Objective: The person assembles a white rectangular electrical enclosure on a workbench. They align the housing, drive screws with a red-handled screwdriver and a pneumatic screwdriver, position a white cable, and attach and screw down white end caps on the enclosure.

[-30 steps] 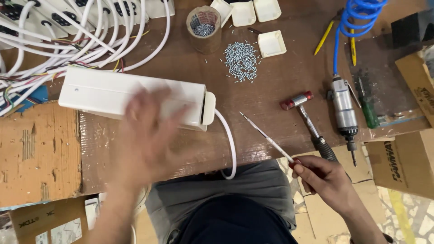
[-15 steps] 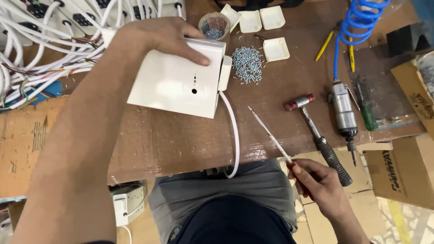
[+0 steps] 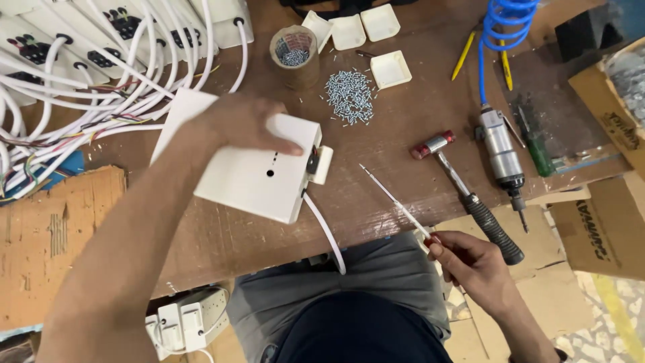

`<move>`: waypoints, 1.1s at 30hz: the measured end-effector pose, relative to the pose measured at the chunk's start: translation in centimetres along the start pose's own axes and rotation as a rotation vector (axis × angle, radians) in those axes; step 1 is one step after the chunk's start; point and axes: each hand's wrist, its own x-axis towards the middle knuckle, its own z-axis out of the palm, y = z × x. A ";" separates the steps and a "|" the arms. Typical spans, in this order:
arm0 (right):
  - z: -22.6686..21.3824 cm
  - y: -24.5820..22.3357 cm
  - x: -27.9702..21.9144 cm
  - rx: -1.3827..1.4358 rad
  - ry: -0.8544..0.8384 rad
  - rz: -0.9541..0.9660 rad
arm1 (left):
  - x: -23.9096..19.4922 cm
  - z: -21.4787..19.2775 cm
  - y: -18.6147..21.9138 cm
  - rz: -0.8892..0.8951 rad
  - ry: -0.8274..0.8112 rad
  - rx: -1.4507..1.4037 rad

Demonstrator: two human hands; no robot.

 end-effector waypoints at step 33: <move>1.0 -2.9 4.6 -0.298 -0.156 -0.276 | -2.6 7.5 4.8 0.372 0.550 -0.139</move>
